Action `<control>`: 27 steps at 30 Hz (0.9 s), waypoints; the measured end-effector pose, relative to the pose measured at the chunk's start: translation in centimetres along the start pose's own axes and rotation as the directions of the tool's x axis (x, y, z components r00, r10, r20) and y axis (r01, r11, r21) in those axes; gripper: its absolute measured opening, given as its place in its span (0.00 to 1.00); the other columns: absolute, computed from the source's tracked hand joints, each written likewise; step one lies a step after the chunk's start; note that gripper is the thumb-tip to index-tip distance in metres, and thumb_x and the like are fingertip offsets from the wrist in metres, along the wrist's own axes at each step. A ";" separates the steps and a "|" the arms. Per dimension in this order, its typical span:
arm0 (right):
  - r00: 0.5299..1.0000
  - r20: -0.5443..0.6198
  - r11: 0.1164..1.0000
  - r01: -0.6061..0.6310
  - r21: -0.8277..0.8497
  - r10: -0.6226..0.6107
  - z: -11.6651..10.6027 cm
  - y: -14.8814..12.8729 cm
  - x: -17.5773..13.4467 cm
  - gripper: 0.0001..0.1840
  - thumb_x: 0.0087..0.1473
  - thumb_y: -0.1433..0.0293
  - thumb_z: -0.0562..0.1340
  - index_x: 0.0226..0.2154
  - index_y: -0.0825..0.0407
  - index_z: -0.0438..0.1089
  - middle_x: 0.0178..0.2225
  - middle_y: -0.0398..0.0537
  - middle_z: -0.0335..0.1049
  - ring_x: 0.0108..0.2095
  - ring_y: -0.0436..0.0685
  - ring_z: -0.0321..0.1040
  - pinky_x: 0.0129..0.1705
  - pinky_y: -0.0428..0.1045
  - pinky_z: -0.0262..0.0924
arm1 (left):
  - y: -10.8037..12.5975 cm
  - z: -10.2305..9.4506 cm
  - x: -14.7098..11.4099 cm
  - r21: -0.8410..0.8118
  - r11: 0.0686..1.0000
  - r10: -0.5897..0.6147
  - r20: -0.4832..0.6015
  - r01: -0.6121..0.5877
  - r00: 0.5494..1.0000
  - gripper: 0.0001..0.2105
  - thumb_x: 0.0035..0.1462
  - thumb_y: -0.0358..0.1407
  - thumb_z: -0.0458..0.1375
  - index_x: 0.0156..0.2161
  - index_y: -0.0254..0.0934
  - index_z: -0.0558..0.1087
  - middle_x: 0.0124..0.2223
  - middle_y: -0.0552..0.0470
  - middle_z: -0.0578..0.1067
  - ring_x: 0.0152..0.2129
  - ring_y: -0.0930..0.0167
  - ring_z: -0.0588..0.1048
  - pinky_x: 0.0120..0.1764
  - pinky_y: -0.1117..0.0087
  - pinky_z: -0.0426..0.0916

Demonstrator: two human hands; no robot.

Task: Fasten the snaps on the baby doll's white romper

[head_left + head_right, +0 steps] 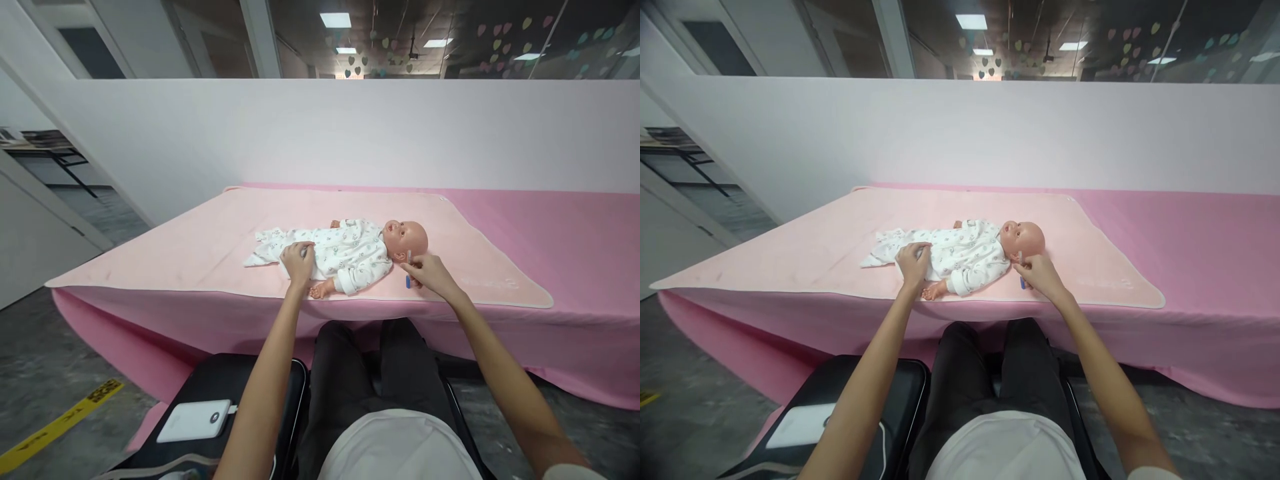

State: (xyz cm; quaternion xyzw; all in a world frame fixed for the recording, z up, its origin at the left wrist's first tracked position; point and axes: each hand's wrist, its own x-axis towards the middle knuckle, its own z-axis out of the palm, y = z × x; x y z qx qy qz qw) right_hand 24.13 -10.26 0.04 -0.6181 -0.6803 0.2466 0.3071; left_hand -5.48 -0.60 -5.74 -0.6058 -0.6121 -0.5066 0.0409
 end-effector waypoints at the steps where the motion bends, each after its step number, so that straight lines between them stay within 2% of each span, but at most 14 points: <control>1: 0.999 0.043 0.999 0.028 -0.043 -0.026 -0.4 -0.4 0.3 0.20 0.50 0.61 0.56 0.13 0.52 0.59 0.12 0.43 0.65 0.14 0.48 0.63 0.22 0.44 0.59 | 0.0 0.0 0.0 0.005 1.000 0.001 0.000 -0.001 1.000 0.10 0.52 0.33 0.50 0.31 0.40 0.74 0.36 0.51 0.76 0.38 0.64 0.70 0.46 0.62 0.57; 9: 0.934 0.358 0.990 0.030 -0.134 0.020 -1.0 -0.5 0.9 0.19 0.47 0.69 0.57 0.09 0.51 0.58 0.09 0.44 0.62 0.11 0.49 0.59 0.15 0.46 0.57 | 0.2 0.0 0.0 -0.002 1.000 -0.006 0.001 0.006 1.000 0.09 0.51 0.31 0.51 0.30 0.41 0.74 0.35 0.52 0.77 0.38 0.65 0.70 0.45 0.63 0.57; 11: 0.891 0.453 0.990 0.093 -0.110 -0.033 -2.3 -1.5 1.5 0.19 0.47 0.68 0.58 0.09 0.50 0.59 0.09 0.43 0.61 0.12 0.48 0.58 0.15 0.46 0.57 | 0.2 0.0 0.0 0.002 1.000 -0.011 0.007 0.011 1.000 0.09 0.52 0.31 0.51 0.30 0.41 0.74 0.35 0.52 0.77 0.38 0.65 0.70 0.46 0.62 0.57; 13: 0.878 0.456 0.987 0.162 0.001 -0.145 -4.7 -3.8 2.8 0.16 0.47 0.65 0.60 0.13 0.52 0.64 0.13 0.42 0.64 0.15 0.47 0.60 0.18 0.45 0.59 | 0.2 0.0 0.0 0.004 1.000 -0.016 0.016 0.016 1.000 0.09 0.52 0.31 0.50 0.31 0.41 0.74 0.36 0.52 0.77 0.38 0.65 0.70 0.46 0.62 0.57; 15: 0.935 0.150 0.923 0.274 0.272 -0.321 -7.2 -6.9 4.4 0.12 0.46 0.62 0.63 0.19 0.52 0.67 0.17 0.40 0.66 0.19 0.46 0.62 0.23 0.43 0.61 | 0.2 0.1 0.0 0.004 1.000 -0.023 0.016 0.023 1.000 0.09 0.52 0.31 0.50 0.31 0.41 0.74 0.36 0.52 0.76 0.39 0.65 0.70 0.46 0.62 0.56; 17: 0.904 -0.298 0.687 0.427 0.588 -0.306 -8.6 -9.9 5.8 0.14 0.52 0.59 0.56 0.23 0.51 0.64 0.15 0.35 0.61 0.17 0.43 0.57 0.20 0.40 0.56 | 0.2 0.1 0.0 0.003 1.000 -0.028 0.013 0.028 1.000 0.09 0.52 0.32 0.51 0.31 0.41 0.74 0.36 0.52 0.76 0.39 0.65 0.70 0.46 0.62 0.56; 18: 0.872 -0.423 0.547 0.485 0.682 -0.246 -8.6 -11.2 6.2 0.15 0.55 0.59 0.52 0.24 0.50 0.63 0.15 0.33 0.58 0.16 0.41 0.55 0.19 0.38 0.54 | 0.2 0.1 0.0 0.002 1.000 -0.026 0.012 0.026 1.000 0.09 0.52 0.32 0.51 0.30 0.41 0.74 0.35 0.52 0.76 0.39 0.65 0.70 0.46 0.62 0.56; 19: 0.887 -0.395 0.505 0.461 0.730 -0.238 -8.3 -12.2 6.3 0.15 0.56 0.60 0.50 0.25 0.50 0.63 0.15 0.33 0.58 0.16 0.41 0.55 0.20 0.38 0.53 | 0.3 0.1 0.0 0.000 1.000 -0.023 0.011 0.023 1.000 0.09 0.52 0.32 0.51 0.30 0.41 0.74 0.35 0.52 0.76 0.38 0.65 0.70 0.45 0.62 0.56; 20: 0.919 -0.327 0.564 0.394 0.726 -0.221 -7.7 -13.0 6.3 0.15 0.55 0.61 0.52 0.23 0.51 0.62 0.14 0.33 0.57 0.15 0.41 0.54 0.18 0.38 0.52 | 0.3 0.1 0.0 -0.001 1.000 -0.021 0.010 0.021 1.000 0.09 0.52 0.32 0.51 0.30 0.40 0.74 0.35 0.52 0.76 0.38 0.65 0.70 0.45 0.62 0.56; 21: 0.942 -0.181 0.683 0.330 0.651 -0.283 -7.0 -13.5 6.0 0.13 0.52 0.61 0.56 0.22 0.52 0.64 0.14 0.34 0.59 0.16 0.42 0.57 0.19 0.40 0.54 | 0.4 0.1 -0.1 0.000 1.000 -0.021 0.011 0.021 1.000 0.09 0.52 0.32 0.50 0.30 0.40 0.74 0.35 0.52 0.76 0.38 0.65 0.70 0.45 0.62 0.56; 23: 0.907 0.157 0.827 0.272 0.492 -0.391 -6.1 -14.1 5.3 0.12 0.44 0.63 0.65 0.24 0.55 0.67 0.16 0.38 0.64 0.18 0.45 0.62 0.21 0.42 0.58 | 0.5 0.0 -0.1 0.006 1.000 -0.029 0.016 0.029 0.999 0.09 0.52 0.31 0.50 0.30 0.40 0.74 0.35 0.52 0.76 0.38 0.65 0.70 0.45 0.62 0.56; 24: 0.892 0.169 0.823 0.296 0.485 -0.420 -6.0 -14.3 5.0 0.12 0.44 0.63 0.65 0.24 0.55 0.67 0.17 0.38 0.65 0.19 0.45 0.63 0.22 0.42 0.59 | 0.5 0.0 -0.1 0.009 0.999 -0.034 0.018 0.034 0.999 0.09 0.52 0.31 0.50 0.30 0.40 0.74 0.35 0.52 0.76 0.38 0.65 0.70 0.45 0.63 0.56; 25: 0.890 0.090 0.776 0.335 0.534 -0.446 -6.1 -14.4 4.8 0.12 0.47 0.62 0.63 0.25 0.55 0.67 0.17 0.38 0.65 0.19 0.44 0.63 0.22 0.41 0.59 | 0.5 0.0 -0.1 0.011 0.999 -0.038 0.020 0.037 0.999 0.09 0.52 0.31 0.50 0.30 0.40 0.74 0.35 0.52 0.76 0.38 0.65 0.70 0.45 0.63 0.56; 27: 0.897 -0.261 0.581 0.432 0.690 -0.356 -6.3 -14.4 4.7 0.16 0.57 0.62 0.52 0.25 0.52 0.66 0.18 0.35 0.63 0.17 0.40 0.61 0.22 0.38 0.56 | 0.5 0.0 -0.1 0.011 0.999 -0.032 0.015 0.032 0.999 0.09 0.52 0.31 0.51 0.30 0.40 0.74 0.35 0.52 0.76 0.38 0.65 0.70 0.46 0.63 0.56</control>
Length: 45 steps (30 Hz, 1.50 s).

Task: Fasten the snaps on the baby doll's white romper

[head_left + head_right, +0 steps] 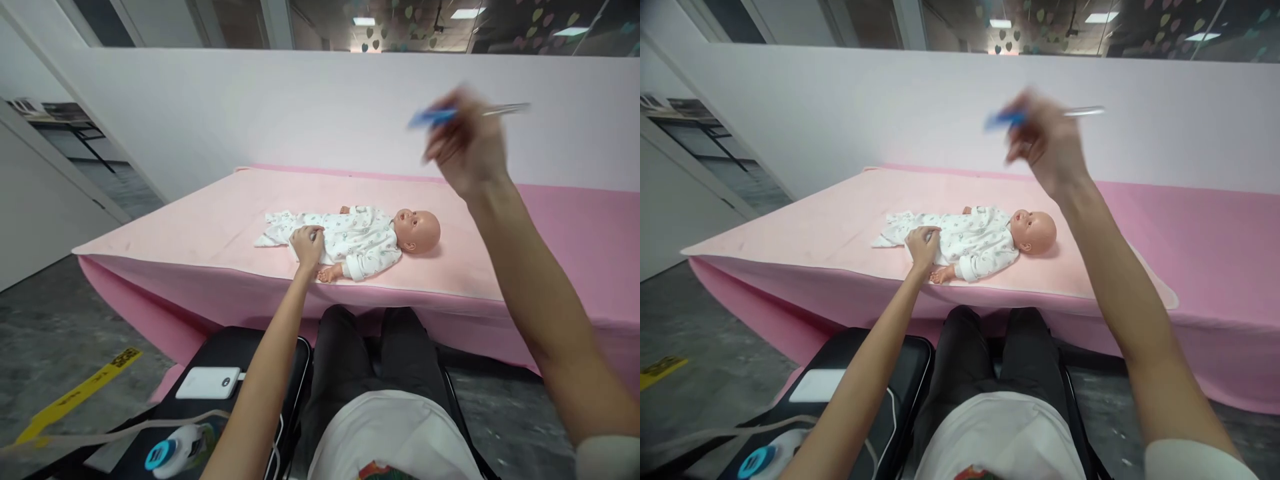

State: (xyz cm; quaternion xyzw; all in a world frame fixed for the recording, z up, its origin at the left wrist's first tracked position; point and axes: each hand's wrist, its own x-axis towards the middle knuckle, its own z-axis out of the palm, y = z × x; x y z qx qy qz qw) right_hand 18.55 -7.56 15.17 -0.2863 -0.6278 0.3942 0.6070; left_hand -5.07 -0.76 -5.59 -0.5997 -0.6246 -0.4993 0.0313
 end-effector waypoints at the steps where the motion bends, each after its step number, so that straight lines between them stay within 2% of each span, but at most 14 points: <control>1: 0.990 -0.143 0.996 0.017 0.092 -0.003 -0.1 0.0 -0.1 0.18 0.60 0.63 0.47 0.26 0.51 0.65 0.18 0.34 0.63 0.17 0.39 0.59 0.21 0.37 0.55 | 0.0 0.1 0.0 -0.001 1.000 0.005 -0.003 -0.005 1.000 0.09 0.52 0.31 0.51 0.30 0.40 0.74 0.35 0.52 0.76 0.38 0.65 0.70 0.46 0.63 0.56; 5: 0.911 -0.009 0.908 -0.411 -0.086 0.412 0.1 0.7 -1.3 0.09 0.52 0.69 0.61 0.23 0.53 0.63 0.16 0.38 0.64 0.16 0.43 0.59 0.18 0.40 0.56 | -0.3 0.4 0.1 -0.008 1.000 -0.007 0.001 0.007 1.000 0.09 0.53 0.31 0.51 0.30 0.41 0.74 0.35 0.53 0.76 0.38 0.66 0.69 0.46 0.64 0.55; 8: 0.963 -0.237 0.988 -0.108 0.111 0.131 0.6 0.6 -2.4 0.13 0.58 0.67 0.52 0.23 0.52 0.62 0.16 0.35 0.59 0.15 0.41 0.56 0.16 0.38 0.51 | -0.3 0.5 0.0 -0.009 1.000 -0.024 0.004 0.025 1.000 0.09 0.53 0.31 0.51 0.30 0.41 0.73 0.35 0.54 0.76 0.38 0.66 0.69 0.46 0.63 0.55; 10: 0.831 -0.547 0.962 0.223 0.156 -0.104 1.1 0.4 -2.8 0.19 0.61 0.65 0.44 0.23 0.51 0.60 0.16 0.34 0.57 0.13 0.41 0.53 0.13 0.38 0.46 | -0.3 0.5 0.0 -0.007 1.000 -0.023 0.000 0.023 1.000 0.09 0.53 0.31 0.50 0.30 0.41 0.73 0.36 0.54 0.76 0.39 0.66 0.69 0.46 0.63 0.55; 14: 0.881 -0.028 0.882 -0.471 0.023 0.471 1.6 0.3 -2.7 0.13 0.57 0.72 0.53 0.22 0.53 0.63 0.16 0.36 0.60 0.13 0.41 0.54 0.16 0.39 0.53 | -0.3 0.6 0.0 -0.012 1.000 -0.016 0.008 0.016 1.000 0.09 0.53 0.31 0.50 0.30 0.41 0.73 0.35 0.54 0.76 0.39 0.66 0.69 0.46 0.64 0.55; 17: 0.953 -0.303 0.957 -0.112 -0.266 0.027 1.3 0.5 -2.2 0.24 0.63 0.70 0.40 0.24 0.53 0.64 0.16 0.37 0.62 0.13 0.41 0.54 0.16 0.36 0.54 | -0.3 0.5 0.0 -0.008 1.000 -0.025 0.007 0.025 1.000 0.09 0.53 0.31 0.50 0.30 0.41 0.73 0.35 0.53 0.76 0.38 0.66 0.69 0.46 0.63 0.55; 21: 0.933 0.076 0.302 0.190 -0.934 -0.352 0.6 1.6 -1.6 0.26 0.62 0.67 0.43 0.22 0.55 0.67 0.14 0.39 0.66 0.13 0.42 0.57 0.14 0.37 0.56 | -0.2 0.4 0.1 -0.016 1.000 -0.012 0.002 0.012 1.000 0.09 0.52 0.30 0.51 0.30 0.41 0.74 0.35 0.53 0.76 0.38 0.66 0.69 0.46 0.63 0.55; 27: 0.942 -0.330 0.959 -0.033 -0.281 -0.064 0.6 3.5 -0.9 0.23 0.61 0.64 0.43 0.26 0.53 0.67 0.18 0.43 0.70 0.14 0.45 0.59 0.16 0.41 0.56 | -0.1 0.1 0.0 -0.013 1.000 -0.010 0.001 0.010 1.000 0.09 0.52 0.31 0.50 0.30 0.41 0.74 0.35 0.52 0.76 0.38 0.65 0.70 0.46 0.63 0.56; 31: 0.932 0.064 0.908 -0.330 -0.259 0.357 1.7 3.2 -2.4 0.12 0.50 0.63 0.60 0.24 0.55 0.67 0.17 0.45 0.69 0.17 0.49 0.64 0.17 0.44 0.59 | -0.2 0.1 0.0 -0.008 1.000 -0.007 0.003 0.007 1.000 0.09 0.52 0.31 0.50 0.30 0.41 0.73 0.36 0.52 0.76 0.39 0.65 0.70 0.45 0.63 0.56; 33: 0.990 -0.126 0.990 -0.072 -0.122 0.056 1.9 2.1 -3.0 0.13 0.53 0.62 0.56 0.25 0.53 0.66 0.18 0.42 0.67 0.15 0.46 0.62 0.16 0.42 0.56 | -0.2 0.2 0.0 -0.006 1.000 -0.013 0.002 0.013 1.000 0.09 0.52 0.31 0.50 0.30 0.41 0.73 0.35 0.52 0.76 0.39 0.65 0.70 0.45 0.62 0.56; 36: 0.831 -0.507 0.971 0.234 -0.055 -0.229 1.4 1.5 -3.3 0.18 0.57 0.60 0.47 0.23 0.51 0.62 0.15 0.37 0.61 0.12 0.43 0.55 0.14 0.41 0.50 | -0.2 0.2 0.0 -0.015 1.000 -0.005 -0.007 0.005 1.000 0.09 0.51 0.31 0.50 0.29 0.41 0.73 0.35 0.53 0.76 0.38 0.65 0.70 0.46 0.62 0.56; 38: 0.974 -0.207 0.986 -0.114 -0.121 0.087 0.4 1.8 -2.8 0.16 0.53 0.60 0.55 0.20 0.52 0.62 0.14 0.38 0.61 0.13 0.44 0.57 0.16 0.42 0.53 | -0.2 0.2 0.0 -0.020 1.000 0.001 -0.009 -0.002 1.000 0.09 0.51 0.31 0.50 0.29 0.41 0.73 0.35 0.53 0.76 0.38 0.66 0.70 0.46 0.63 0.56; 40: 0.926 0.025 0.895 -0.357 -0.269 0.377 -1.2 2.0 -1.5 0.14 0.49 0.60 0.61 0.20 0.53 0.63 0.15 0.42 0.64 0.15 0.46 0.59 0.17 0.43 0.56 | -0.1 0.2 0.1 -0.016 1.000 -0.008 -0.007 0.007 1.000 0.09 0.52 0.31 0.50 0.29 0.41 0.73 0.34 0.53 0.76 0.38 0.66 0.70 0.45 0.63 0.56; 45: 0.981 -0.177 0.958 0.022 -0.286 -0.076 -2.8 1.7 0.4 0.25 0.60 0.57 0.42 0.21 0.49 0.62 0.15 0.38 0.63 0.16 0.44 0.57 0.18 0.40 0.52 | -0.1 0.3 0.0 -0.008 1.000 -0.008 -0.023 0.008 1.000 0.09 0.51 0.30 0.51 0.29 0.41 0.73 0.34 0.53 0.76 0.37 0.65 0.70 0.45 0.63 0.56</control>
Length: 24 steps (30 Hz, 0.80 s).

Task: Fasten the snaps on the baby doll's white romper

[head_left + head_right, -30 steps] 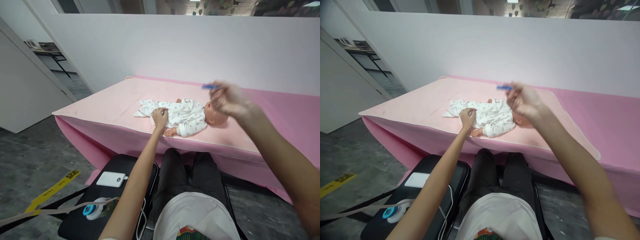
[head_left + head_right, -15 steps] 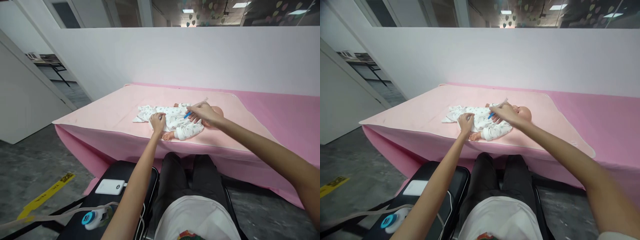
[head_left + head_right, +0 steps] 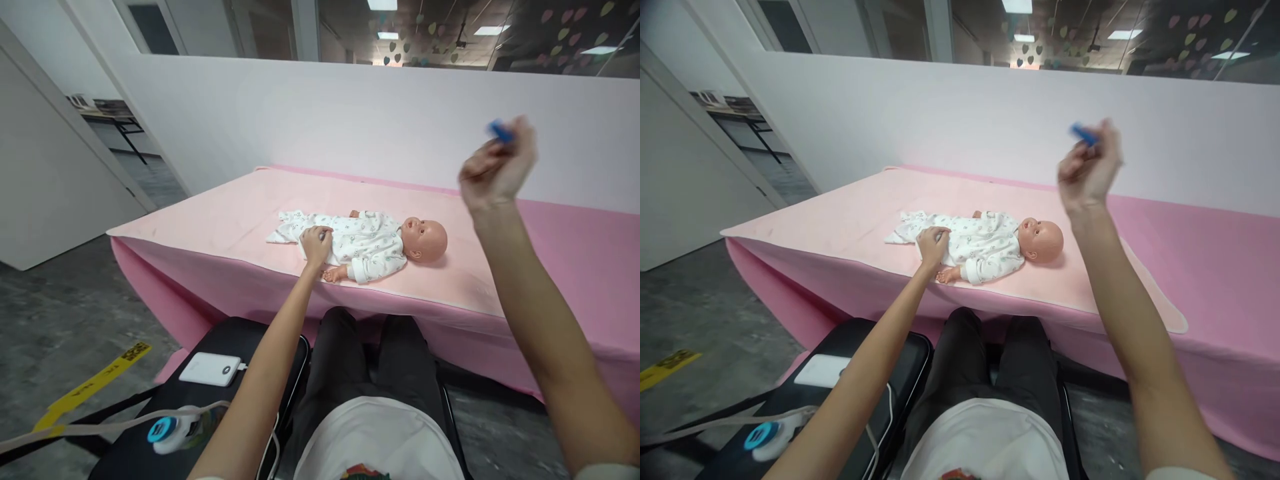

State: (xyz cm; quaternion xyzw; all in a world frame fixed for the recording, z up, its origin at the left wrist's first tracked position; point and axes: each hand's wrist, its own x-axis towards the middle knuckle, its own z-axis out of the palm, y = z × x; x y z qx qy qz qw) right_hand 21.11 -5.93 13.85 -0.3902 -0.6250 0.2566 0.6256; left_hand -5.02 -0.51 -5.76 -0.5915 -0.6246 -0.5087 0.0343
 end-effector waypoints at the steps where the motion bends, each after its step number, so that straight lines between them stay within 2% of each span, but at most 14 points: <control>1: 0.999 0.035 0.998 0.036 -0.049 -0.034 0.4 0.2 -0.7 0.26 0.61 0.58 0.42 0.19 0.49 0.62 0.13 0.38 0.62 0.16 0.44 0.57 0.18 0.40 0.52 | 0.0 0.0 0.0 -0.004 1.000 0.007 -0.004 -0.007 1.000 0.09 0.51 0.30 0.51 0.29 0.40 0.73 0.34 0.53 0.76 0.37 0.66 0.70 0.45 0.63 0.56; 5: 0.966 0.256 0.983 0.081 -0.166 -0.036 2.0 1.3 -4.6 0.23 0.56 0.64 0.54 0.12 0.51 0.63 0.07 0.36 0.56 0.15 0.45 0.60 0.16 0.40 0.53 | 0.0 0.0 0.0 -0.007 1.000 0.007 0.012 -0.007 1.000 0.09 0.51 0.30 0.50 0.29 0.40 0.74 0.34 0.53 0.76 0.37 0.66 0.70 0.45 0.64 0.56; 8: 0.947 0.313 0.975 0.126 -0.181 -0.064 2.4 1.4 -5.4 0.24 0.59 0.64 0.49 0.16 0.51 0.68 0.11 0.38 0.63 0.15 0.45 0.61 0.17 0.40 0.55 | 0.1 0.0 0.0 0.011 1.000 -0.006 0.023 0.006 1.000 0.09 0.52 0.30 0.50 0.29 0.40 0.74 0.34 0.53 0.76 0.38 0.66 0.70 0.45 0.64 0.56; 11: 0.947 0.319 0.965 0.116 -0.237 -0.035 2.8 1.7 -4.6 0.30 0.62 0.65 0.43 0.15 0.50 0.65 0.12 0.40 0.64 0.15 0.46 0.59 0.17 0.41 0.55 | 0.1 0.0 0.0 0.022 1.000 -0.006 0.018 0.006 1.000 0.09 0.52 0.30 0.50 0.29 0.40 0.74 0.35 0.53 0.76 0.38 0.66 0.70 0.45 0.64 0.56; 13: 0.932 0.362 0.951 0.114 -0.286 -0.003 2.9 2.2 -3.7 0.29 0.61 0.64 0.46 0.13 0.51 0.65 0.12 0.40 0.63 0.15 0.46 0.59 0.18 0.41 0.57 | 0.2 0.0 0.0 0.022 1.000 -0.010 0.021 0.010 1.000 0.09 0.52 0.30 0.50 0.30 0.40 0.74 0.35 0.53 0.76 0.38 0.66 0.70 0.45 0.64 0.57; 14: 0.923 0.385 0.946 0.118 -0.303 0.008 2.8 2.5 -3.2 0.25 0.60 0.64 0.49 0.16 0.53 0.67 0.15 0.41 0.66 0.18 0.46 0.62 0.22 0.41 0.60 | 0.2 -0.1 0.0 0.023 1.000 -0.014 0.023 0.013 1.000 0.09 0.52 0.30 0.50 0.30 0.40 0.74 0.35 0.53 0.76 0.38 0.66 0.70 0.45 0.64 0.57; 16: 0.906 0.422 0.936 0.133 -0.325 0.017 2.4 3.2 -2.3 0.15 0.58 0.63 0.55 0.30 0.57 0.70 0.28 0.44 0.71 0.28 0.48 0.67 0.32 0.45 0.65 | 0.2 -0.1 0.0 0.020 1.000 -0.017 0.025 0.017 1.000 0.09 0.52 0.30 0.50 0.29 0.40 0.74 0.35 0.53 0.76 0.38 0.66 0.70 0.45 0.64 0.57; 18: 0.898 0.440 0.925 0.155 -0.347 0.015 2.0 4.0 -2.3 0.15 0.58 0.62 0.55 0.40 0.56 0.67 0.37 0.47 0.69 0.33 0.48 0.68 0.36 0.48 0.66 | 0.2 -0.2 0.1 0.013 1.000 -0.013 0.022 0.013 1.000 0.09 0.52 0.30 0.50 0.29 0.40 0.74 0.35 0.53 0.76 0.38 0.66 0.70 0.45 0.64 0.57; 19: 0.895 0.447 0.919 0.170 -0.356 0.008 1.8 4.3 -2.8 0.17 0.58 0.60 0.53 0.38 0.57 0.68 0.35 0.46 0.70 0.31 0.47 0.68 0.34 0.47 0.66 | 0.2 -0.2 0.1 0.010 1.000 -0.011 0.020 0.010 1.000 0.09 0.52 0.30 0.50 0.29 0.40 0.74 0.35 0.53 0.76 0.38 0.66 0.70 0.45 0.65 0.57; 20: 0.891 0.454 0.912 0.187 -0.365 -0.001 1.6 4.7 -3.6 0.20 0.59 0.59 0.52 0.31 0.57 0.70 0.29 0.45 0.71 0.26 0.46 0.66 0.30 0.45 0.65 | 0.1 -0.3 0.1 0.008 1.000 -0.008 0.021 0.007 1.000 0.09 0.52 0.31 0.50 0.29 0.40 0.74 0.35 0.52 0.76 0.38 0.66 0.70 0.45 0.65 0.57; 22: 0.877 0.481 0.899 0.221 -0.379 -0.013 1.1 5.6 -6.1 0.25 0.57 0.58 0.53 0.15 0.54 0.66 0.15 0.41 0.65 0.17 0.45 0.60 0.21 0.43 0.59 | 0.1 -0.3 0.0 0.008 1.000 -0.004 0.030 0.004 1.000 0.09 0.52 0.31 0.50 0.29 0.39 0.74 0.35 0.52 0.76 0.38 0.66 0.70 0.45 0.65 0.57; 24: 0.867 0.498 0.889 0.234 -0.395 -0.007 0.2 6.7 -8.7 0.24 0.54 0.61 0.57 0.10 0.52 0.62 0.11 0.41 0.63 0.14 0.47 0.59 0.18 0.43 0.55 | 0.1 -0.3 -0.1 0.013 1.000 -0.004 0.036 0.003 0.999 0.09 0.52 0.31 0.50 0.30 0.39 0.73 0.35 0.52 0.76 0.38 0.66 0.70 0.46 0.65 0.57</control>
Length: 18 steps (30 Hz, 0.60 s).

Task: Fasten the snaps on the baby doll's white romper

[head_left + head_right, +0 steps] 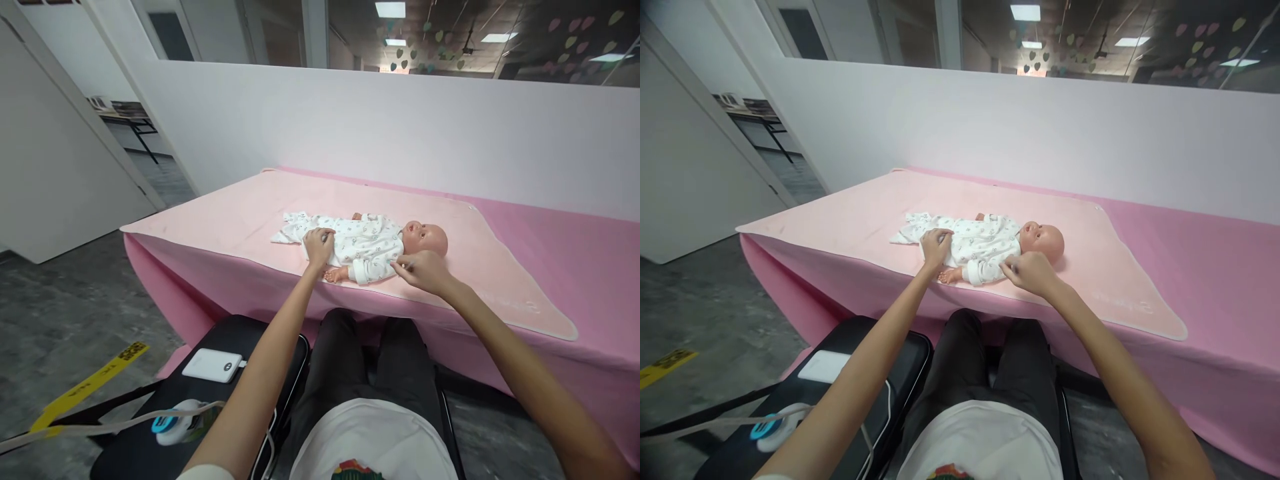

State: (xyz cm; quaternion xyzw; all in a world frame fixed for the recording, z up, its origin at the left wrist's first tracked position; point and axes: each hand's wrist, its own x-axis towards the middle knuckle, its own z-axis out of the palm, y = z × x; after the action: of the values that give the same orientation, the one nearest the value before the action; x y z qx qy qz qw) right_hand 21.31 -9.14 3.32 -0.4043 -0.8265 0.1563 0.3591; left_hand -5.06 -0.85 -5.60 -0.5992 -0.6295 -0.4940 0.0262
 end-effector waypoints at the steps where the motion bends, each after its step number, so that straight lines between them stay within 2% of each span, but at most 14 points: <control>1: 1.000 -0.016 1.000 -0.021 -0.011 0.021 0.2 0.6 -1.3 0.22 0.51 0.62 0.60 0.11 0.52 0.62 0.11 0.41 0.64 0.15 0.47 0.60 0.19 0.43 0.54 | 0.0 0.0 -0.1 0.005 1.000 -0.001 0.002 0.001 1.000 0.09 0.52 0.31 0.50 0.30 0.40 0.73 0.35 0.52 0.76 0.38 0.66 0.70 0.46 0.65 0.56; 3: 0.988 -0.099 0.993 -0.118 0.006 0.118 0.3 2.3 -3.5 0.18 0.47 0.60 0.63 0.15 0.52 0.65 0.15 0.42 0.67 0.16 0.48 0.62 0.20 0.43 0.54 | 0.1 0.2 0.0 0.030 0.999 -0.012 0.003 0.012 1.000 0.09 0.52 0.31 0.50 0.30 0.40 0.73 0.35 0.51 0.76 0.38 0.66 0.69 0.46 0.64 0.56; 6: 0.901 -0.203 0.913 -0.337 0.231 0.384 0.1 5.3 -5.5 0.19 0.41 0.54 0.65 0.19 0.53 0.65 0.16 0.42 0.66 0.16 0.48 0.62 0.17 0.43 0.53 | 0.7 0.6 0.8 0.120 0.991 -0.068 0.017 0.065 0.998 0.09 0.52 0.32 0.50 0.30 0.39 0.73 0.35 0.48 0.75 0.39 0.62 0.68 0.45 0.60 0.55; 9: 0.793 -0.126 0.726 -0.466 0.505 0.596 0.2 7.6 -6.4 0.23 0.38 0.50 0.65 0.22 0.54 0.67 0.17 0.43 0.67 0.12 0.45 0.56 0.10 0.42 0.47 | 2.2 1.1 2.6 0.186 0.958 -0.220 -0.007 0.217 0.976 0.09 0.52 0.32 0.49 0.30 0.37 0.73 0.34 0.44 0.74 0.40 0.58 0.67 0.44 0.57 0.55; 11: 0.755 -0.035 0.613 -0.503 0.610 0.654 0.3 8.4 -6.7 0.24 0.40 0.49 0.63 0.25 0.55 0.67 0.19 0.44 0.69 0.11 0.44 0.56 0.08 0.41 0.45 | 3.7 1.5 3.7 0.160 0.949 -0.260 -0.093 0.273 0.961 0.10 0.53 0.31 0.49 0.33 0.38 0.73 0.39 0.43 0.73 0.42 0.58 0.66 0.44 0.56 0.55; 13: 0.743 0.066 0.519 -0.524 0.675 0.666 0.1 8.8 -7.0 0.21 0.42 0.53 0.63 0.27 0.54 0.66 0.21 0.46 0.71 0.12 0.46 0.60 0.08 0.41 0.48 | 5.6 1.9 4.1 0.125 0.981 -0.136 -0.097 0.148 0.986 0.10 0.53 0.30 0.49 0.34 0.38 0.73 0.42 0.45 0.72 0.43 0.59 0.65 0.45 0.58 0.55; 15: 0.733 0.146 0.450 -0.548 0.705 0.664 -0.3 9.1 -7.3 0.16 0.43 0.58 0.63 0.27 0.54 0.64 0.26 0.49 0.72 0.16 0.48 0.64 0.09 0.42 0.52 | 7.5 2.5 3.5 0.096 0.994 0.057 -0.008 -0.056 0.998 0.09 0.53 0.31 0.50 0.34 0.38 0.73 0.41 0.47 0.72 0.42 0.62 0.65 0.45 0.60 0.56; 17: 0.715 0.172 0.438 -0.581 0.686 0.678 -0.7 9.5 -7.6 0.13 0.43 0.62 0.63 0.26 0.54 0.65 0.28 0.51 0.73 0.18 0.49 0.65 0.10 0.42 0.55 | 8.9 3.3 2.4 0.064 0.962 0.256 0.139 -0.267 0.957 0.09 0.54 0.32 0.50 0.35 0.38 0.74 0.40 0.48 0.72 0.41 0.64 0.66 0.44 0.62 0.56; 18: 0.710 0.162 0.457 -0.593 0.663 0.685 -0.9 9.8 -7.7 0.12 0.42 0.62 0.64 0.26 0.55 0.66 0.28 0.51 0.73 0.18 0.49 0.65 0.11 0.42 0.55 | 9.5 3.8 1.8 0.048 0.928 0.352 0.209 -0.369 0.912 0.10 0.54 0.33 0.51 0.36 0.39 0.74 0.41 0.48 0.72 0.41 0.64 0.65 0.44 0.62 0.56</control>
State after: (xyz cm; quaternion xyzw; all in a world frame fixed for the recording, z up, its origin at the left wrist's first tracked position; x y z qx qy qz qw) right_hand 30.57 -9.04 -5.03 -0.5347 -0.4721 0.5407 0.4460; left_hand 3.95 1.03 -0.81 -0.7493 -0.5283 -0.3912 0.0805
